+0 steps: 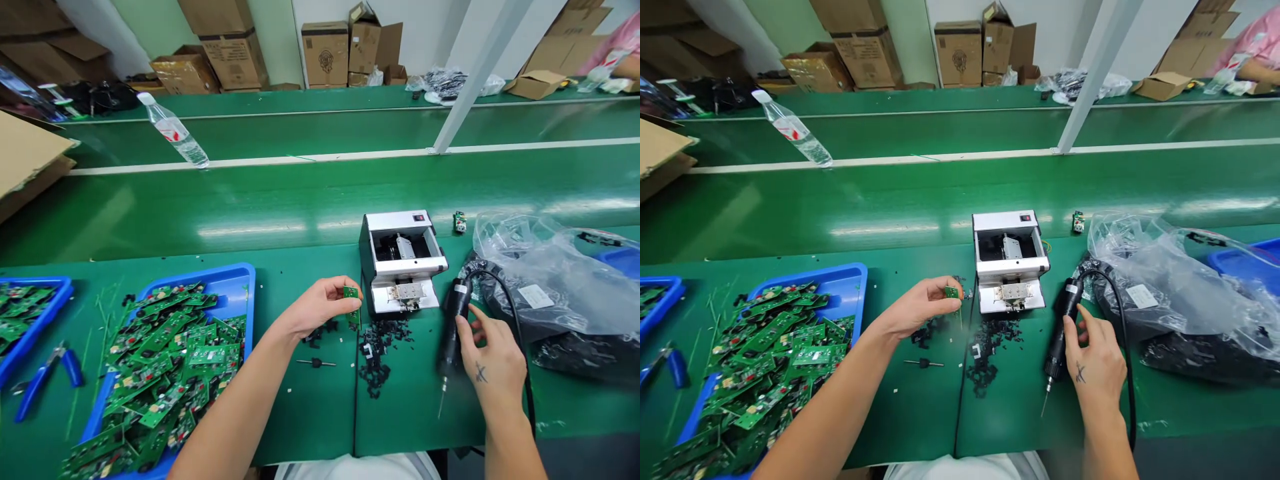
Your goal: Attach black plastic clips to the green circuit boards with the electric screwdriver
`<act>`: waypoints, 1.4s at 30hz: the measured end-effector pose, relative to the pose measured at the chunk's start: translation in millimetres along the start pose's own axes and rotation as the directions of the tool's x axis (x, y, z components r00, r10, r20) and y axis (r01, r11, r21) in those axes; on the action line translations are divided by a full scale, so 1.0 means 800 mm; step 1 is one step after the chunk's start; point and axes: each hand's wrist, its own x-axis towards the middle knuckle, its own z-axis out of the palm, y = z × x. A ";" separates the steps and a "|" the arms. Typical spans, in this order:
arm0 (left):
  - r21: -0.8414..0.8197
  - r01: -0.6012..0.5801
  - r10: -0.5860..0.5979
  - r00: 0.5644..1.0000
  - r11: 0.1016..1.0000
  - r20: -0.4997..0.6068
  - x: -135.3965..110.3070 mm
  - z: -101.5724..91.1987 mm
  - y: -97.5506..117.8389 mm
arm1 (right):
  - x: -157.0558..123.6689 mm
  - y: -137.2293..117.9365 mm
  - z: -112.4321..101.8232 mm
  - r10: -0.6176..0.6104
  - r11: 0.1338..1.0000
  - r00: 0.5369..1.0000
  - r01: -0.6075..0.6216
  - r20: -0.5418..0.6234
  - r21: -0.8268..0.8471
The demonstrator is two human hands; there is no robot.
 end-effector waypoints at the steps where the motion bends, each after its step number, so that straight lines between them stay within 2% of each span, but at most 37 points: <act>1: 0.009 -0.008 0.008 1.000 1.000 0.003 0.000 0.000 -0.001 | -0.007 -0.004 -0.002 -0.082 0.996 0.997 0.083 -0.011 0.034; 2: 0.016 -0.021 0.021 1.000 1.000 0.009 -0.001 0.000 -0.002 | -0.015 -0.009 -0.004 -0.185 0.980 0.983 0.183 0.010 0.081; 3: 0.017 -0.039 0.038 0.999 0.999 0.022 -0.001 0.000 -0.003 | -0.023 -0.015 -0.006 -0.305 0.945 0.950 0.294 0.063 0.141; 4: 0.008 -0.060 0.060 0.997 0.998 0.041 -0.001 0.001 -0.005 | -0.030 -0.023 -0.008 -0.431 0.892 0.892 0.399 0.137 0.211; 6: -0.033 -0.102 0.104 0.991 0.994 0.089 -0.001 0.002 -0.008 | -0.044 -0.039 -0.010 -0.637 0.764 0.719 0.544 0.277 0.346; 7: -0.055 -0.115 0.120 0.986 0.992 0.115 -0.001 0.002 -0.009 | -0.049 -0.047 -0.009 -0.698 0.713 0.639 0.581 0.323 0.392; 9: -0.076 -0.116 0.127 0.980 0.990 0.156 -0.001 0.004 -0.011 | -0.055 -0.057 -0.006 -0.755 0.655 0.534 0.615 0.380 0.439; 11: -0.062 -0.093 0.102 0.980 0.994 0.173 -0.001 0.007 -0.012 | -0.055 -0.062 0.001 -0.774 0.632 0.481 0.624 0.412 0.459; 14: -0.014 -0.052 0.054 0.984 0.999 0.171 -0.004 0.010 -0.010 | -0.051 -0.063 0.012 -0.782 0.621 0.443 0.614 0.439 0.487; 16: 0.004 -0.028 0.027 0.982 1.000 0.189 -0.007 0.012 -0.008 | -0.050 -0.061 0.017 -0.778 0.627 0.442 0.591 0.447 0.507; 18: 0.022 0.003 -0.008 0.974 1.000 0.227 -0.012 0.013 -0.005 | -0.049 -0.059 0.019 -0.765 0.644 0.460 0.550 0.451 0.531; 23: 0.159 0.040 -0.088 0.946 0.987 0.312 -0.020 0.015 0.000 | -0.046 -0.054 0.015 -0.695 0.699 0.555 0.370 0.458 0.612; 27: 0.226 -0.045 -0.048 0.920 0.973 0.389 -0.019 0.021 0.000 | -0.040 -0.056 0.009 -0.610 0.724 0.624 0.189 0.489 0.663; 32: 0.212 -0.152 0.046 0.900 0.966 0.433 -0.017 0.034 -0.003 | -0.035 -0.059 0.005 -0.448 0.738 0.709 -0.049 0.544 0.673; 34: 0.205 -0.169 0.067 0.901 0.964 0.429 -0.017 0.039 -0.003 | -0.037 -0.061 0.003 -0.372 0.717 0.739 -0.155 0.562 0.679; 37: 0.211 -0.168 0.065 0.904 0.963 0.423 -0.017 0.045 -0.003 | -0.042 -0.065 0.002 -0.292 0.640 0.763 -0.292 0.577 0.711; 42: 0.230 -0.172 0.057 0.900 0.958 0.432 -0.017 0.050 -0.004 | -0.047 -0.080 0.002 -0.265 0.508 0.778 -0.390 0.570 0.769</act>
